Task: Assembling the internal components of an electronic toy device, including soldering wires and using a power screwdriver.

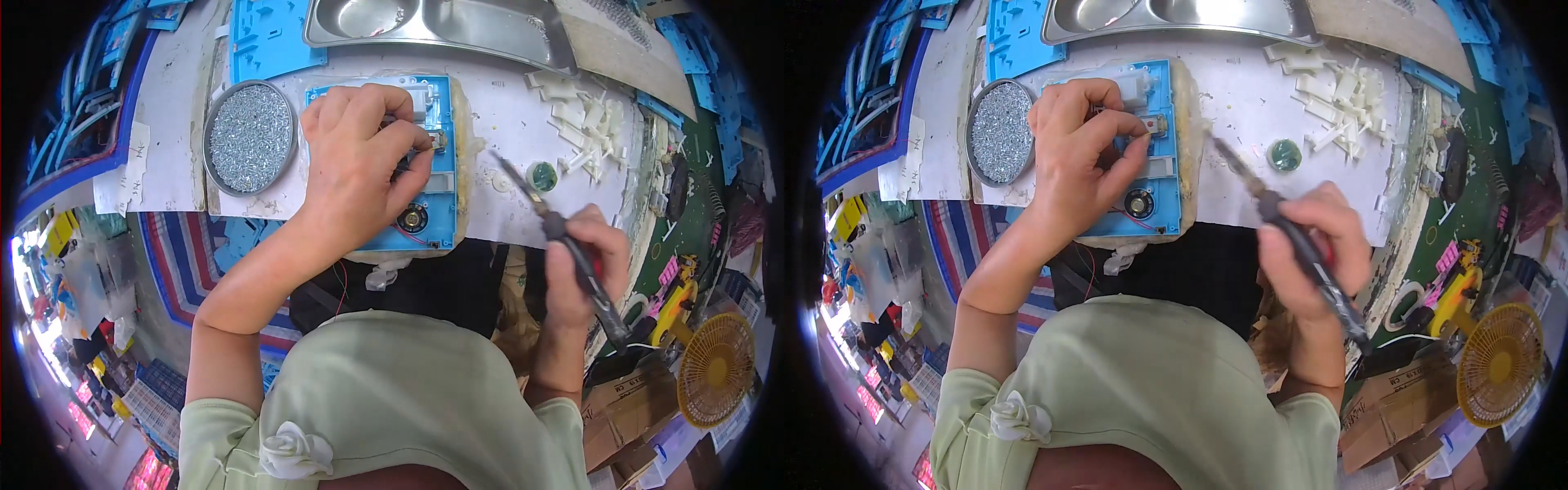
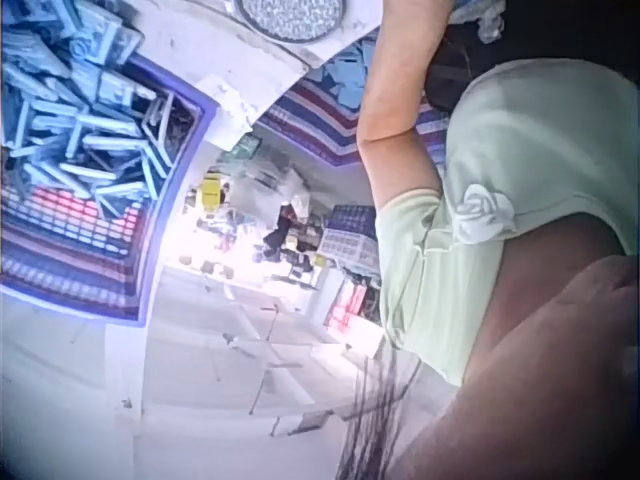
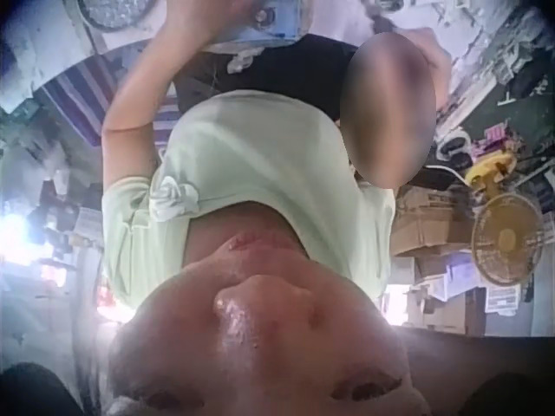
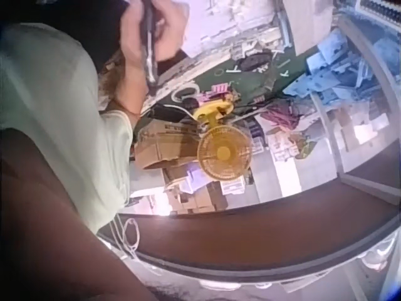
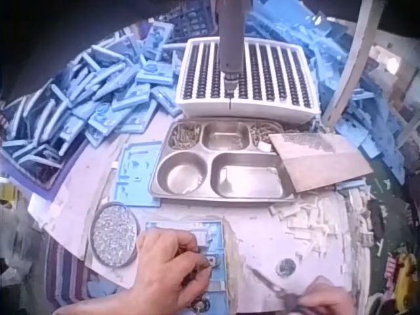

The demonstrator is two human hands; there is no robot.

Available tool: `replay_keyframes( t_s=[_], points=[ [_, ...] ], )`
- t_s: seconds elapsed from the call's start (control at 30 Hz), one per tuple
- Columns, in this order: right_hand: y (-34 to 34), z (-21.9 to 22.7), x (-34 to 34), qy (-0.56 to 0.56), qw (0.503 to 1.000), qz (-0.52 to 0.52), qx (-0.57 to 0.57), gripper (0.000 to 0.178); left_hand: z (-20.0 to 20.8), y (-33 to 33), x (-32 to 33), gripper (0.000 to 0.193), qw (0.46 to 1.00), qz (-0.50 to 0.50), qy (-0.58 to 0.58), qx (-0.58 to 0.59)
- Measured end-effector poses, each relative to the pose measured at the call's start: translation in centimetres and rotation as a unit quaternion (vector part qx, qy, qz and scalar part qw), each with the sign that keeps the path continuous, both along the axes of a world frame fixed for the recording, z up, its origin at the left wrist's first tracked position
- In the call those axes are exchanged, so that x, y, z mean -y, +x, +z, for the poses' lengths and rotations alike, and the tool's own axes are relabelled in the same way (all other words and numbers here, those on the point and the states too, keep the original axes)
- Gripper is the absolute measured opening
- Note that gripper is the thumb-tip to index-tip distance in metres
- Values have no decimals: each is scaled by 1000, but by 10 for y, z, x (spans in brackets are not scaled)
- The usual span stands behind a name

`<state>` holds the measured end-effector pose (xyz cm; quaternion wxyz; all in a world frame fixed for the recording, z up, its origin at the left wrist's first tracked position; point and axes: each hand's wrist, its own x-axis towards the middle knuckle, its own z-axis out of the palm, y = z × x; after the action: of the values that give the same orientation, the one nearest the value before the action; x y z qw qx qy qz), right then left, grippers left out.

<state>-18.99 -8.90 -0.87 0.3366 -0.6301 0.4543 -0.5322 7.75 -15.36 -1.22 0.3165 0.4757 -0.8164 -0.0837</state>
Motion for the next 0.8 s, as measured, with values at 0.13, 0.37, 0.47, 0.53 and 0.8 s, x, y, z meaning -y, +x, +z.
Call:
replay_keyframes(
  t_s=[0.13, 0.37, 0.47, 0.53, 0.8],
  points=[
    [14, -6, 9, -39, 997, 40, -57, 30, 1, 0, 2, 20, 1000, -7, -2, 2],
    [25, -4, 16, -67, 993, 67, -64, 32, -2, 0, 2, 20, 1000, 5, -7, -7],
    [27, -3, 18, -69, 992, 70, -77, 32, -1, 0, 1, 21, 1000, 4, -5, -5],
    [28, -4, 19, -69, 992, 68, -84, 33, 1, 0, 2, 23, 1000, -4, -6, 1],
    [32, -2, 24, -130, 980, 77, -130, 35, 0, 0, 0, 22, 1000, 1, -9, 0]
  ],
)
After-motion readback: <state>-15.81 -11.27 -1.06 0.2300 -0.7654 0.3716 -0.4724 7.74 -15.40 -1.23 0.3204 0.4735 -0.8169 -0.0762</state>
